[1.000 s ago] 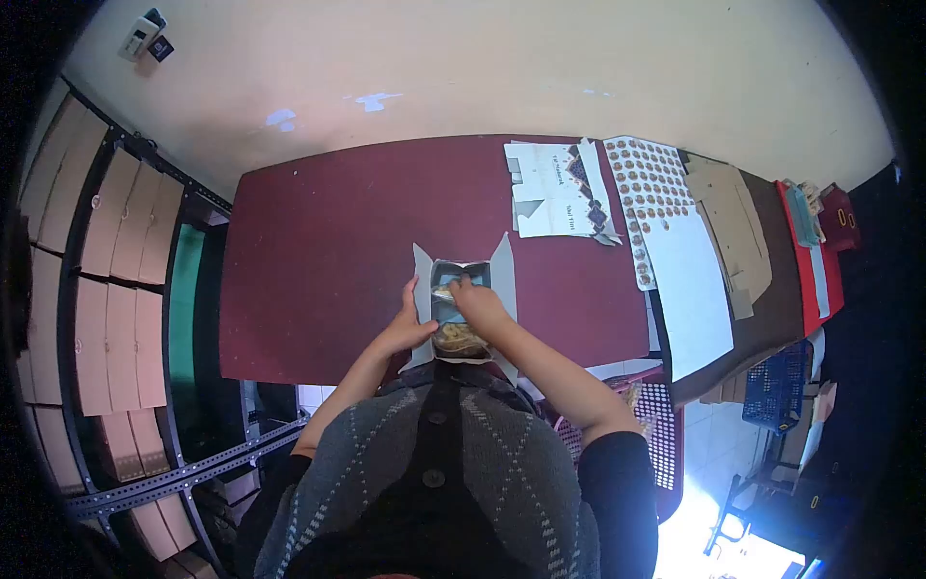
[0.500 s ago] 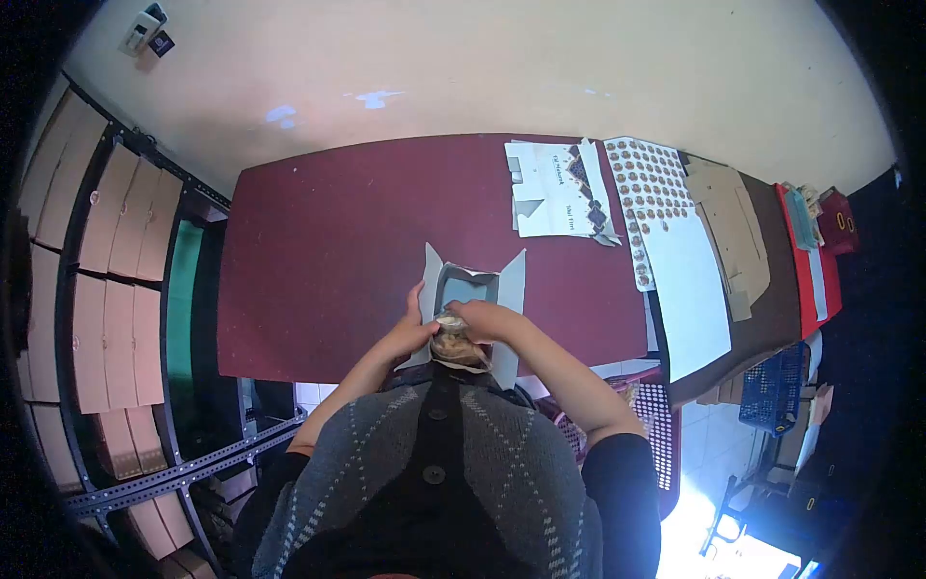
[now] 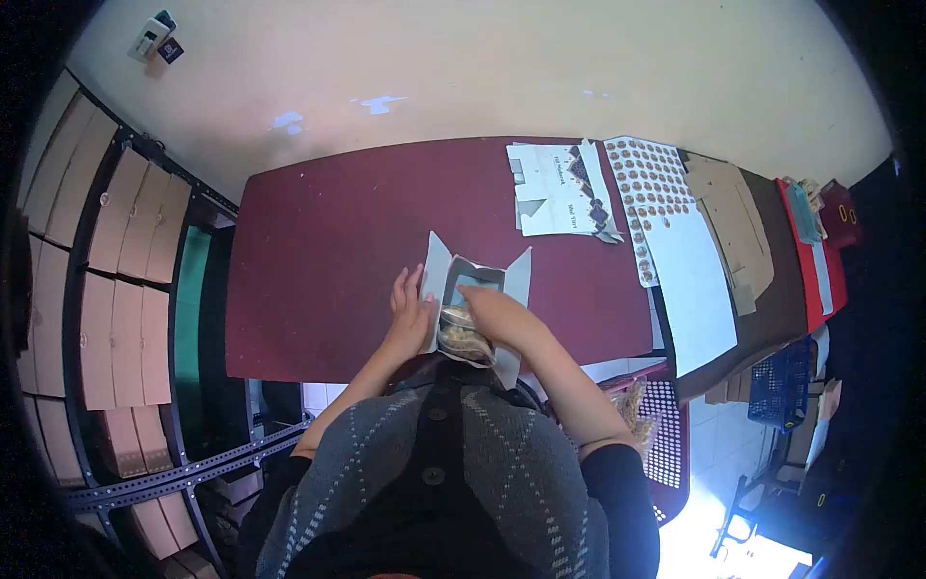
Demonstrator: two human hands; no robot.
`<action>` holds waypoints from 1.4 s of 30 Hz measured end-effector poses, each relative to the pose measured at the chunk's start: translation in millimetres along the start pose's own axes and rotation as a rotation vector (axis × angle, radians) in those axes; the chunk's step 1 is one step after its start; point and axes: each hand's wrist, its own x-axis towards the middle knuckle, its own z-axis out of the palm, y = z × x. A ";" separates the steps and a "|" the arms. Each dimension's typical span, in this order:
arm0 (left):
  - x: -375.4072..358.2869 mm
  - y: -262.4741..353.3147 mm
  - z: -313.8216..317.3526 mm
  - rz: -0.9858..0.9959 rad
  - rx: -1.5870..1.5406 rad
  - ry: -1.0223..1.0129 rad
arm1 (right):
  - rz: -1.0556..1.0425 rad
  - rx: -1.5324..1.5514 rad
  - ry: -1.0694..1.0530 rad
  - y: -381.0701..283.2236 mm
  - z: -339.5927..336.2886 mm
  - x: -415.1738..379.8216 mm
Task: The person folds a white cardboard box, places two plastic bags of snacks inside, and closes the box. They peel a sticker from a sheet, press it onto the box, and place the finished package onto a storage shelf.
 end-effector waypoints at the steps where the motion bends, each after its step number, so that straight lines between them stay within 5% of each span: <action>1: -1.4 12.4 -8.1 0.102 0.074 0.065 | 0.017 0.191 0.052 -6.0 -13.6 -7.1; 3: -4.2 33.1 -9.1 0.187 0.222 0.104 | 0.021 0.238 0.183 -12.0 -28.2 -24.7; 7: -4.2 27.4 28.6 0.518 0.341 -0.235 | 0.122 0.347 0.407 -1.4 -26.4 -61.7; 14: 2.1 -4.4 52.6 0.442 0.584 -0.446 | 0.443 0.380 0.642 0.4 12.2 -159.4; 20: 6.9 30.9 36.3 0.322 0.719 -0.594 | 0.834 0.468 0.712 24.7 65.9 -256.6; 23: -5.6 73.8 39.6 0.376 0.462 -0.276 | 1.044 0.503 0.801 33.9 90.9 -301.2; 26: -24.4 124.2 58.1 0.620 0.158 -0.232 | 1.108 0.542 0.892 47.8 124.9 -346.2; 29: -52.2 146.3 112.9 0.815 0.183 -0.373 | 1.133 0.591 1.012 75.1 171.5 -386.6; 34: -112.4 153.2 239.0 0.790 0.158 -0.787 | 1.261 0.740 0.949 96.3 220.5 -433.7; 37: -131.1 101.7 330.4 0.693 0.125 -0.999 | 1.314 0.863 0.956 126.3 271.7 -449.2; 39: -138.0 75.8 388.8 0.426 0.186 -1.184 | 1.349 0.914 0.944 145.9 297.0 -461.0; 42: -147.0 60.3 448.1 0.370 0.366 -1.180 | 1.364 0.988 0.847 171.0 327.2 -461.6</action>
